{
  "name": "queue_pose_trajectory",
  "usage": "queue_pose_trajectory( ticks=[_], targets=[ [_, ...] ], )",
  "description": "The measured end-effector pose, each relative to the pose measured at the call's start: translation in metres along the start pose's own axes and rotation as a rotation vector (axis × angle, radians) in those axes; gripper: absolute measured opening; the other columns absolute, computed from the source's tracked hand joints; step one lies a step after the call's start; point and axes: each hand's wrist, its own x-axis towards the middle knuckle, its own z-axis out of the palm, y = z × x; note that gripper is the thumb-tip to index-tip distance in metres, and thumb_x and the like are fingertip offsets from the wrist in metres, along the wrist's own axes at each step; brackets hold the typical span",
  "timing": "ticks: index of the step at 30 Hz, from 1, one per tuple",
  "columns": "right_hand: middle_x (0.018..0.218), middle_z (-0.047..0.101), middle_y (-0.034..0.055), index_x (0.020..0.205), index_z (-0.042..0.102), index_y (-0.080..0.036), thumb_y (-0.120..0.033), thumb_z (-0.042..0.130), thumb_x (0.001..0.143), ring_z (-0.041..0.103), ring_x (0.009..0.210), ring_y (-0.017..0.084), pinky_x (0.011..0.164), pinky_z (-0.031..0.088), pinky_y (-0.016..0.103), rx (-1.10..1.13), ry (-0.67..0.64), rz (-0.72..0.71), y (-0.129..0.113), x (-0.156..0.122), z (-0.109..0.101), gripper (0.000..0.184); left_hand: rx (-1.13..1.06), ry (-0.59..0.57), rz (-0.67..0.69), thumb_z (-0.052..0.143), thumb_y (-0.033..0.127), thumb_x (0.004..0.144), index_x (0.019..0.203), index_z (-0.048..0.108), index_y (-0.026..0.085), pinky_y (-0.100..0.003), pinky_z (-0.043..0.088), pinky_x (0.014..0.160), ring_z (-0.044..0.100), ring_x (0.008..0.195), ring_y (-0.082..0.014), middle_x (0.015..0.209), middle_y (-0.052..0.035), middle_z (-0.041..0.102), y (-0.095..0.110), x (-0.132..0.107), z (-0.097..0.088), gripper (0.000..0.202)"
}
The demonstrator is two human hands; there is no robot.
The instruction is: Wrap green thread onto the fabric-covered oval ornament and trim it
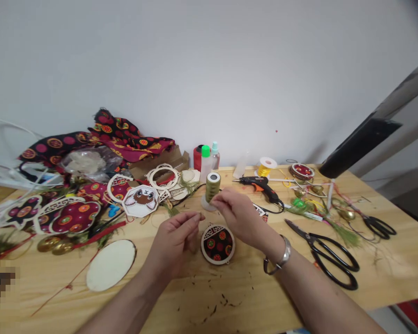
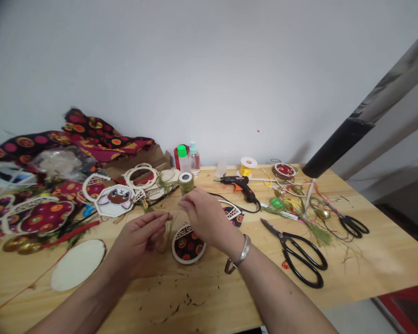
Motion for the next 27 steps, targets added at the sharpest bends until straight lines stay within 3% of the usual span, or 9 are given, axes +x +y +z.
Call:
queue_pose_trajectory(
  ticks=[3, 8, 13, 18, 22, 27],
  targets=[
    [0.076, 0.058, 0.0036, 0.077, 0.06, -0.015, -0.018, 0.041, 0.09, 0.05, 0.071, 0.013, 0.067, 0.037, 0.025, 0.071, 0.112, 0.034, 0.01, 0.001, 0.003, 0.023, -0.031, -0.011, -0.007, 0.074, 0.03, 0.064, 0.073, 0.069, 0.012, -0.016, 0.021, 0.037, 0.028, 0.04, -0.004, 0.044, 0.0077, 0.038, 0.0, 0.001, -0.001, 0.021],
    [0.065, 0.054, -0.0006, 0.071, 0.061, -0.015, -0.02, 0.044, 0.087, 0.047, 0.063, 0.011, 0.062, 0.035, 0.023, 0.214, 0.14, 0.113, 0.008, 0.001, 0.002, 0.023, -0.063, -0.023, 0.022, 0.074, 0.027, 0.067, 0.073, 0.069, 0.011, -0.015, 0.019, 0.039, 0.026, 0.041, -0.0029, 0.046, 0.0074, 0.037, -0.002, 0.002, -0.003, 0.017],
    [0.055, 0.049, -0.0033, 0.061, 0.059, -0.015, -0.029, 0.051, 0.082, 0.042, 0.053, 0.009, 0.053, 0.031, 0.022, 0.439, 0.024, 0.32, 0.004, 0.002, 0.007, 0.027, -0.104, -0.037, 0.038, 0.071, 0.026, 0.07, 0.075, 0.068, 0.011, -0.016, 0.016, 0.039, 0.023, 0.041, -0.002, 0.047, 0.0081, 0.035, -0.002, 0.004, -0.004, 0.016],
    [0.047, 0.039, -0.0068, 0.065, 0.059, -0.013, -0.036, 0.058, 0.076, 0.03, 0.042, 0.006, 0.042, 0.022, 0.02, 0.743, -0.13, 0.548, 0.007, 0.001, 0.014, 0.026, -0.124, -0.015, 0.028, 0.072, 0.027, 0.07, 0.076, 0.068, 0.011, -0.015, 0.016, 0.039, 0.024, 0.041, -0.0017, 0.046, 0.0086, 0.035, -0.002, 0.005, -0.004, 0.017],
    [0.049, 0.04, -0.0061, 0.065, 0.06, -0.013, -0.037, 0.062, 0.073, 0.03, 0.043, 0.004, 0.041, 0.02, 0.019, 0.864, -0.162, 0.568, 0.01, 0.0, 0.018, 0.026, -0.139, 0.01, 0.031, 0.074, 0.027, 0.069, 0.075, 0.068, 0.011, -0.015, 0.018, 0.039, 0.027, 0.041, -0.0018, 0.045, 0.0084, 0.036, -0.001, 0.004, -0.004, 0.018],
    [0.05, 0.043, -0.0057, 0.071, 0.065, -0.011, -0.034, 0.064, 0.07, 0.03, 0.042, 0.004, 0.041, 0.02, 0.02, 0.849, -0.169, 0.568, 0.01, -0.001, 0.022, 0.023, -0.131, 0.008, 0.022, 0.075, 0.028, 0.067, 0.074, 0.067, 0.011, -0.014, 0.02, 0.038, 0.028, 0.04, -0.0016, 0.044, 0.0084, 0.038, -0.001, 0.002, -0.003, 0.02]
  ],
)
